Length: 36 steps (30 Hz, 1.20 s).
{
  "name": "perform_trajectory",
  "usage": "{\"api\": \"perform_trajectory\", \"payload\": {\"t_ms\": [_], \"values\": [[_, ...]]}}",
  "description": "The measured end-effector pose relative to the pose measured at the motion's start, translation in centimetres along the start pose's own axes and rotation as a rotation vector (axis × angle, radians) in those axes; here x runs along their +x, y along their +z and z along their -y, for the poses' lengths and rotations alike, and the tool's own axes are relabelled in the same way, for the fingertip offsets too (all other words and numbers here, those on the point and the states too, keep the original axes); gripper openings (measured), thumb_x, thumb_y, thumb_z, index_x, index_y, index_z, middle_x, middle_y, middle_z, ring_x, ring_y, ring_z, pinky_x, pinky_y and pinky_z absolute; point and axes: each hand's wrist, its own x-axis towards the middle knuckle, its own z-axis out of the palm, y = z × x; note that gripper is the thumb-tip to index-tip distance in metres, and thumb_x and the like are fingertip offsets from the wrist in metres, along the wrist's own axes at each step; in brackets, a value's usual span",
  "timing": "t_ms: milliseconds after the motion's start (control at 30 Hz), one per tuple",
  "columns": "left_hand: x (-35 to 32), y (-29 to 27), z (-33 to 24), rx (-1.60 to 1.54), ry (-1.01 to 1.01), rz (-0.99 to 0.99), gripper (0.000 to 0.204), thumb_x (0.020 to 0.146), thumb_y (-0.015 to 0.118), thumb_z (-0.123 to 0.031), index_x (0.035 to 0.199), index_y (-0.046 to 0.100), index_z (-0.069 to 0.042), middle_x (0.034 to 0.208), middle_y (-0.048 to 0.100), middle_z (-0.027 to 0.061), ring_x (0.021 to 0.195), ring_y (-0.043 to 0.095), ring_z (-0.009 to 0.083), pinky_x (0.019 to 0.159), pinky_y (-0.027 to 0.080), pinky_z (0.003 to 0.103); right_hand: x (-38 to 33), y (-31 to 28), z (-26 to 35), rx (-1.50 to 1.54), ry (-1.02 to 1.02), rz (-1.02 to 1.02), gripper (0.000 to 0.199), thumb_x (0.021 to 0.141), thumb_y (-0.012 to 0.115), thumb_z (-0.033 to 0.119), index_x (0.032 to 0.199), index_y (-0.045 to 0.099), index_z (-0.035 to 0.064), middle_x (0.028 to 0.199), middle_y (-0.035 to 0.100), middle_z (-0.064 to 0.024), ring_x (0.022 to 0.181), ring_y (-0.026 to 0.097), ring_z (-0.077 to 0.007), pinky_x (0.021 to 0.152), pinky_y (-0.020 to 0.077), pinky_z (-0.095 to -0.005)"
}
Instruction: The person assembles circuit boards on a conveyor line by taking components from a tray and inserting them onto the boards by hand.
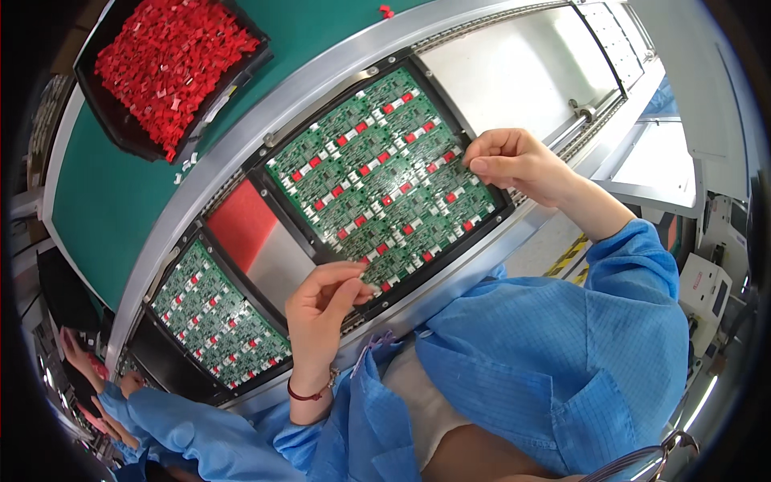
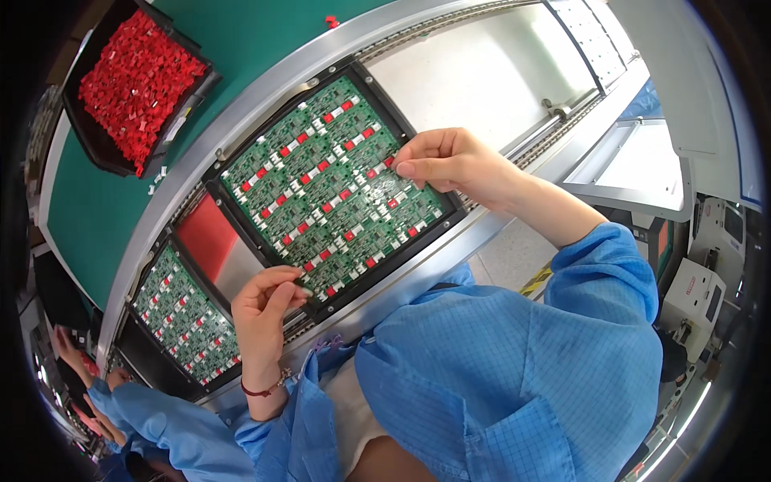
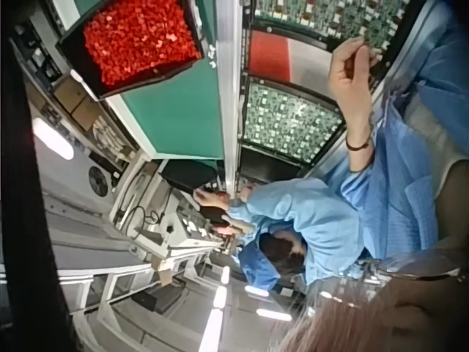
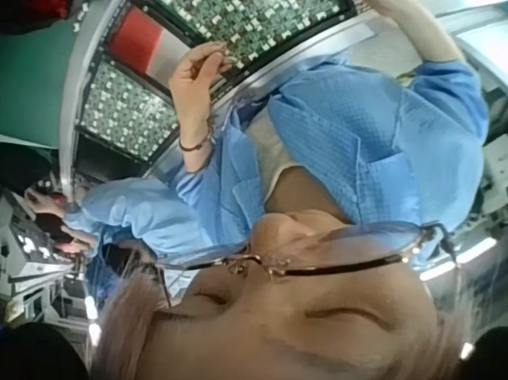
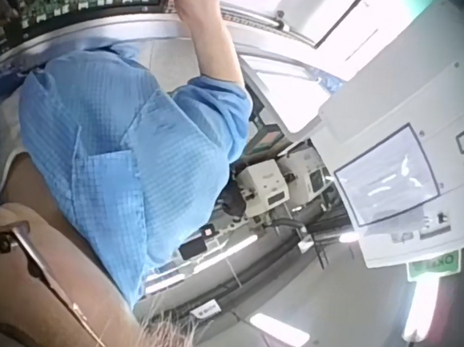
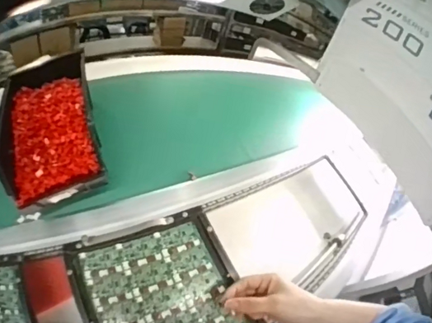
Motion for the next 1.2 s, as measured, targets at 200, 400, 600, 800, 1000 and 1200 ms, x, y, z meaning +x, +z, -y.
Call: {"api": "perform_trajectory", "payload": {"t_ms": [200,400,600,800,1000,1200], "values": [[0.1,-0.2,1.0,0.042,0.072,-0.029,0.016,0.085,0.055,0.002,0.1,0.06,0.003,0.098,0.059,0.0089,0.084,0.062,0.0157,0.073,0.05,0.025,-0.4,-0.2,-0.4,-0.083,-0.04,0.012,0.016,0.086,0.058,0.008,0.1,0.059,-0.0002,0.078,0.059,0.0007,0.057,0.043,-0.0018,0.048,0.0315,-0.0158],[0.1,1.2,-0.5,0.046,-0.011,-0.048,0.017,0.085,0.055,0.001,0.101,0.06,0.003,0.094,0.063,0.0085,0.085,0.06,0.0133,0.077,0.048,0.024,-0.5,-0.1,-0.2,-0.172,-0.036,0.036,0.016,0.088,0.054,0.008,0.103,0.054,0.0011,0.077,0.06,-0.0018,0.055,0.041,-0.0009,0.047,0.0292,-0.0147],[0.4,1.1,0.8,0.061,0.038,0.025,0.015,0.082,0.059,0.004,0.097,0.06,0.004,0.098,0.059,0.0087,0.088,0.061,0.0147,0.075,0.049,0.023,-0.2,-0.8,-0.9,-0.072,-0.09,0.066,0.008,0.089,0.052,0.007,0.096,0.049,0.0035,0.074,0.059,-0.0036,0.052,0.04,0.0002,0.043,0.0252,-0.0143],[0.4,0.8,0.7,0.063,0.087,0.004,0.013,0.082,0.059,0.004,0.095,0.06,0.004,0.102,0.057,0.0087,0.085,0.06,0.0135,0.074,0.049,0.024,-0.3,0.2,0.1,-0.101,-0.086,-0.015,0.007,0.089,0.053,0.009,0.094,0.05,0.0042,0.071,0.059,-0.0029,0.049,0.038,0.0006,0.043,0.0239,-0.0144],[0.5,0.8,0.3,-0.009,0.011,-0.071,0.015,0.083,0.058,0.004,0.098,0.059,0.003,0.103,0.058,0.0091,0.088,0.06,0.0148,0.078,0.048,0.025,-0.4,-0.3,-0.5,-0.274,-0.129,0.06,0.013,0.088,0.056,0.012,0.098,0.06,0.0037,0.067,0.059,-0.0001,0.049,0.041,0.0008,0.041,0.0248,-0.0147],[0.3,0.6,0.5,0.058,0.051,-0.012,0.017,0.083,0.058,0.003,0.101,0.058,0.003,0.099,0.06,0.0087,0.088,0.061,0.0157,0.078,0.048,0.025,-1.0,-1.0,0.5,-0.23,-0.019,-0.013,0.016,0.089,0.055,0.014,0.1,0.061,0.0036,0.068,0.059,-0.0005,0.046,0.036,-0.0002,0.041,0.0257,-0.0148]]}}
